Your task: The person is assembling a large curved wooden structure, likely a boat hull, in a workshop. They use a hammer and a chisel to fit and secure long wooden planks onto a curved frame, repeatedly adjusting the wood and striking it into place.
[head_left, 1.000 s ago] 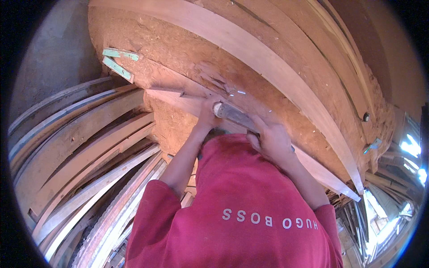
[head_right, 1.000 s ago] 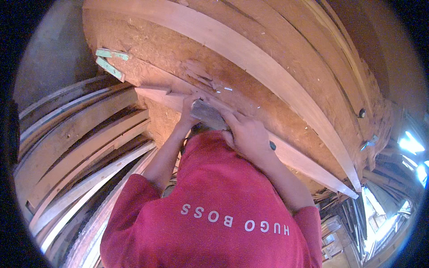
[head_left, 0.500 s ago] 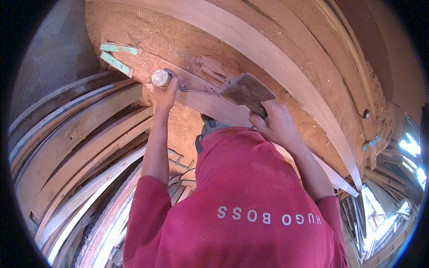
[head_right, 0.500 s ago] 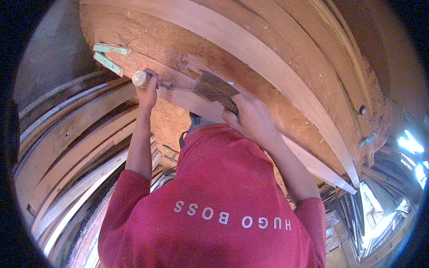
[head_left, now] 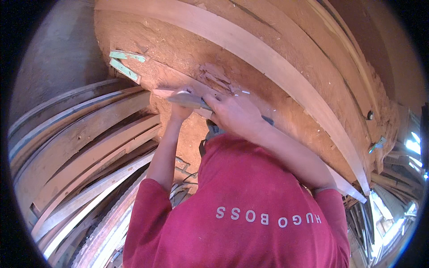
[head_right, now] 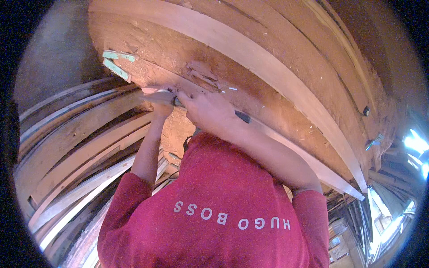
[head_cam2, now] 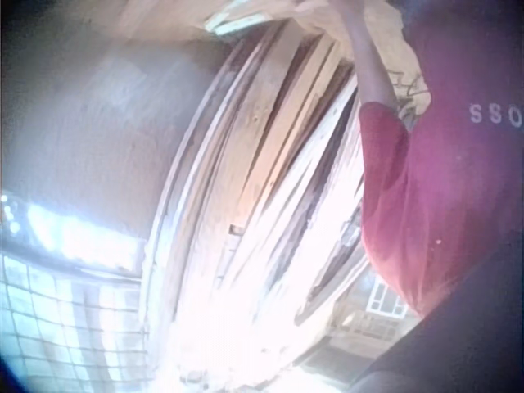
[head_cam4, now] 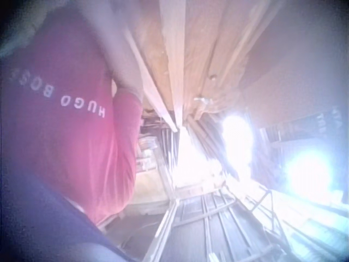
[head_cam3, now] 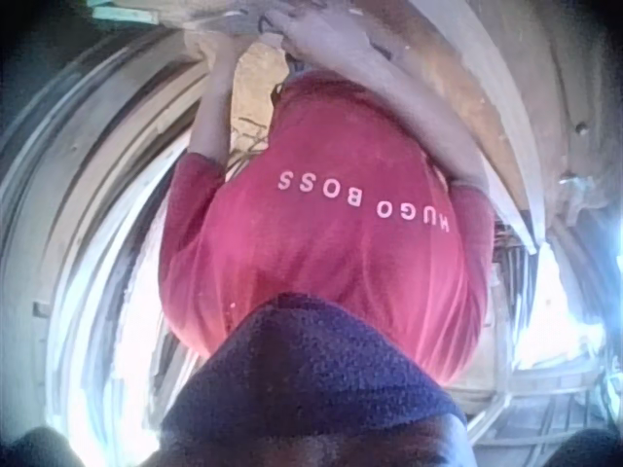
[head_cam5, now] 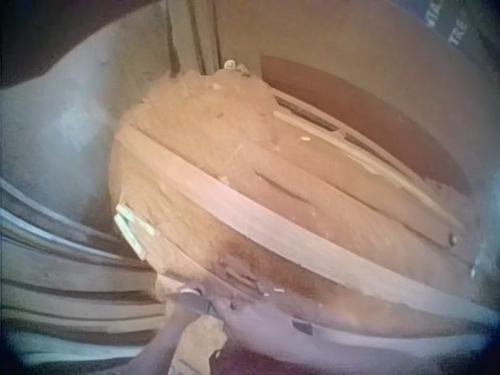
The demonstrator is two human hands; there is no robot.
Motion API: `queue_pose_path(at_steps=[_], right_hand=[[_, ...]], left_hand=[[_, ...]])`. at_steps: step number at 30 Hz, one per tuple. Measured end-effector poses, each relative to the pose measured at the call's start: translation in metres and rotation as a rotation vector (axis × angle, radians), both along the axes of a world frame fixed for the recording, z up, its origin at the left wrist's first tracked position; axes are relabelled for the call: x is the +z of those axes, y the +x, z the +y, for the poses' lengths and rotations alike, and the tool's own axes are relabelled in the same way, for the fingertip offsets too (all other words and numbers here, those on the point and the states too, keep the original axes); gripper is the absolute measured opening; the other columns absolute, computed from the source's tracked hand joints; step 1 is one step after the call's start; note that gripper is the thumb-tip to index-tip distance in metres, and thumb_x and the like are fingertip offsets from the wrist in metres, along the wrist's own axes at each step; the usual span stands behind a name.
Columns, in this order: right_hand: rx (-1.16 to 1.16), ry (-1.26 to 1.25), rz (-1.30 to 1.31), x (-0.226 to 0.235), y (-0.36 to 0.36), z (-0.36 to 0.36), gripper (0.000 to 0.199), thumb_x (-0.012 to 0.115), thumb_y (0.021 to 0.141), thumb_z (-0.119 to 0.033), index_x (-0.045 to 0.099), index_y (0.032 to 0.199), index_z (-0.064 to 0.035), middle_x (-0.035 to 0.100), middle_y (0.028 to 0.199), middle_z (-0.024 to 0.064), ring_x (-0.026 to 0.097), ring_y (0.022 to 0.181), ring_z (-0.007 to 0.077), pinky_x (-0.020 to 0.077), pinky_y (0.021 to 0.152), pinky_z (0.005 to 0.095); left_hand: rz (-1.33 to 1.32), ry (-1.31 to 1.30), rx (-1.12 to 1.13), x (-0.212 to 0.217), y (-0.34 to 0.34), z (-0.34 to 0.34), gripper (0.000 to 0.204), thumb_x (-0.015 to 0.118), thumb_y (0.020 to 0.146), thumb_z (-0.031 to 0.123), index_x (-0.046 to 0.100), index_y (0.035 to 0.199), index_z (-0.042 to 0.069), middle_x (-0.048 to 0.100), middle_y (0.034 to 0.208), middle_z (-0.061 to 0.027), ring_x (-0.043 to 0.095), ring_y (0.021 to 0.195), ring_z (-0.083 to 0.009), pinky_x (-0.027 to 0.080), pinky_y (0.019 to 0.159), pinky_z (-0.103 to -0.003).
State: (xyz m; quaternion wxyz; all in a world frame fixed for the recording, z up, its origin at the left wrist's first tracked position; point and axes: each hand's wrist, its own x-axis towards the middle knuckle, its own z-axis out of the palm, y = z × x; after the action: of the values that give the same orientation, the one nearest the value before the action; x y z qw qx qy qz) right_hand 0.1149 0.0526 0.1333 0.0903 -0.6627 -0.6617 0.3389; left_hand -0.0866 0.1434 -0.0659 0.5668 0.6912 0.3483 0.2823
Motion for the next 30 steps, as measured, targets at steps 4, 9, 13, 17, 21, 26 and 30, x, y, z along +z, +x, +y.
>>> queue_pose_path(at_steps=[4, 9, 13, 17, 21, 26, 30], right_hand=[[-0.014, 0.034, 0.09, -0.007, -0.004, -0.013, 0.046, 0.066, 0.087, -0.024, 0.049, 0.127, -0.0088, 0.068, 0.1, 0.0205, 0.068, 0.087, 0.0396, 0.0549, 0.071, 0.05], [0.089, -0.093, -0.001, -0.027, -0.006, -0.012, 0.045, 0.065, 0.085, -0.02, 0.05, 0.127, -0.0102, 0.066, 0.109, 0.018, 0.067, 0.093, 0.0375, 0.0558, 0.072, 0.0494], [0.06, -0.128, 0.016, -0.032, -0.003, -0.022, 0.045, 0.065, 0.085, -0.019, 0.052, 0.127, -0.011, 0.067, 0.11, 0.0157, 0.066, 0.097, 0.0375, 0.0555, 0.075, 0.0504], [-0.122, 0.058, 0.165, -0.033, 0.003, -0.04, 0.043, 0.066, 0.084, -0.02, 0.054, 0.124, -0.0094, 0.067, 0.103, 0.0199, 0.065, 0.095, 0.0406, 0.0541, 0.078, 0.0515], [-0.228, -0.135, 0.119, -0.046, 0.022, -0.048, 0.043, 0.066, 0.085, -0.024, 0.053, 0.122, -0.0055, 0.066, 0.101, 0.0258, 0.065, 0.09, 0.0456, 0.052, 0.08, 0.0534], [-0.465, -0.236, 0.068, -0.065, 0.054, -0.07, 0.045, 0.068, 0.085, -0.025, 0.055, 0.119, 0.0014, 0.066, 0.099, 0.0278, 0.065, 0.092, 0.046, 0.0518, 0.08, 0.0525], [-0.555, -0.177, 0.035, -0.078, 0.069, -0.102, 0.05, 0.068, 0.084, -0.023, 0.055, 0.123, 0.0051, 0.067, 0.097, 0.0295, 0.066, 0.092, 0.0448, 0.0525, 0.079, 0.0499]], left_hand=[[-0.039, -0.09, 0.033, 0.001, -0.003, -0.007, 0.02, 0.074, 0.073, 0.011, 0.056, 0.077, 0.007, 0.054, 0.072, -0.0018, 0.05, 0.068, -0.012, 0.043, 0.063, -0.029], [-0.034, -0.087, 0.009, -0.014, -0.005, -0.013, 0.021, 0.075, 0.072, 0.01, 0.055, 0.076, 0.006, 0.053, 0.071, -0.0007, 0.051, 0.067, -0.0113, 0.043, 0.061, -0.027], [-0.009, -0.192, -0.014, -0.019, -0.001, -0.015, 0.02, 0.074, 0.07, 0.008, 0.055, 0.076, 0.006, 0.054, 0.071, -0.0008, 0.053, 0.067, -0.0106, 0.043, 0.061, -0.027], [-0.08, -0.129, 0.065, 0.0, 0.004, -0.011, 0.017, 0.072, 0.074, 0.003, 0.057, 0.083, 0.005, 0.057, 0.073, 0.0, 0.056, 0.069, -0.0121, 0.047, 0.064, -0.028], [-0.074, -0.09, 0.583, 0.033, -0.007, 0.019, 0.017, 0.067, 0.08, 0.003, 0.059, 0.094, 0.005, 0.06, 0.074, -0.0019, 0.06, 0.069, -0.0143, 0.053, 0.068, -0.031], [0.168, 0.029, 0.88, 0.051, -0.07, 0.1, 0.01, 0.068, 0.081, 0.009, 0.066, 0.088, 0.001, 0.066, 0.075, -0.0061, 0.065, 0.071, -0.0185, 0.054, 0.069, -0.034], [0.767, -0.039, 0.646, 0.014, -0.111, 0.139, 0.035, 0.077, 0.076, 0.03, 0.073, 0.09, -0.002, 0.073, 0.086, -0.0142, 0.071, 0.078, -0.0231, 0.054, 0.067, -0.036]])
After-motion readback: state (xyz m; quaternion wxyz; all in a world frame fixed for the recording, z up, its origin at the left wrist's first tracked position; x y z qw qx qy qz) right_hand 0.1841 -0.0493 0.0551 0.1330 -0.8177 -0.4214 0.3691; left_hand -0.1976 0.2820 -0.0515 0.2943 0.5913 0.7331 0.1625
